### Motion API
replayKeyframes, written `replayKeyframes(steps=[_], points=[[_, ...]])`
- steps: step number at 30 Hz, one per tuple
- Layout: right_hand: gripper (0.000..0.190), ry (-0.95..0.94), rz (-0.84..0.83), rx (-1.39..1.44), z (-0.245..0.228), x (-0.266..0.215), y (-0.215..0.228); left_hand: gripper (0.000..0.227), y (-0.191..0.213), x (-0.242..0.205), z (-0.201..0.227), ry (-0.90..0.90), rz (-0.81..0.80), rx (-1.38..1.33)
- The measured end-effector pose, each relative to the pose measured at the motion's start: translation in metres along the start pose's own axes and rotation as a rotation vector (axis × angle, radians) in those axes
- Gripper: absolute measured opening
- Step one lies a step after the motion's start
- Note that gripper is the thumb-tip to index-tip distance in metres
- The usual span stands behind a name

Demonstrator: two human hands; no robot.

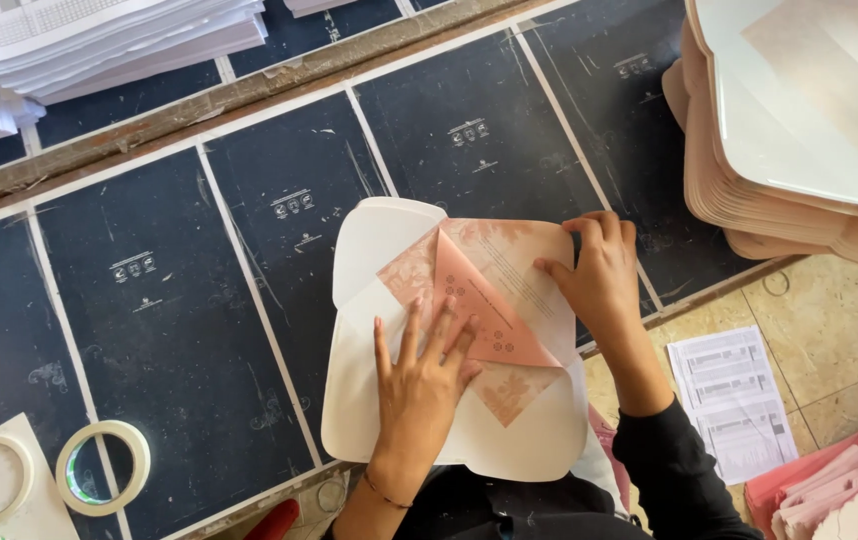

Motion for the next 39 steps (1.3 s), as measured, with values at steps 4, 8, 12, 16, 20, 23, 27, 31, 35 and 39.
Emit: replayKeyframes(steps=[4, 8, 12, 16, 20, 23, 27, 31, 35, 39], points=[[0.062, 0.167, 0.118, 0.092, -0.01, 0.006, 0.017, 0.055, 0.001, 0.003, -0.001, 0.048, 0.078, -0.057], [0.024, 0.042, -0.222, 0.635, -0.054, 0.002, 0.024, 0.043, -0.001, 0.0, -0.002, 0.033, 0.144, -0.097], [0.023, 0.402, -0.208, 0.687, -0.112, -0.023, 0.041, 0.04, -0.006, -0.001, -0.004, 0.001, 0.205, -0.123], [0.043, 0.413, -0.247, 0.553, -0.135, -0.039, 0.04, 0.034, -0.017, -0.003, -0.005, -0.002, 0.218, -0.124], [0.092, 0.443, -0.344, 0.513, -0.153, -0.052, 0.037, 0.048, -0.027, -0.006, -0.011, 0.057, 0.153, -0.301], [0.097, 0.461, -0.429, 0.591, -0.144, -0.071, 0.0, 0.063, -0.02, -0.005, -0.011, 0.037, 0.172, -0.367], [0.082, 0.2, -0.52, 0.857, -0.139, -0.074, -0.019, 0.06, -0.017, -0.004, 0.004, -0.116, 0.091, -0.178], [0.057, 0.195, -0.286, 1.342, -0.094, -0.037, 0.013, 0.077, -0.022, -0.003, 0.008, -0.149, 0.013, -0.098], [0.048, 0.027, 0.05, 0.16, -0.002, -0.012, 0.004, 0.066, -0.005, 0.006, 0.011, -0.172, 0.084, -0.132], [0.048, -0.031, 0.029, 0.074, 0.008, -0.006, 0.003, 0.044, 0.017, 0.016, 0.021, -0.199, 0.213, -0.125]])
Point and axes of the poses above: each hand's wrist, its own x-axis towards the middle knuckle, its own y-axis out of the back of the hand, z = x × y, the point moved 6 cm from there along x, towards the middle knuckle
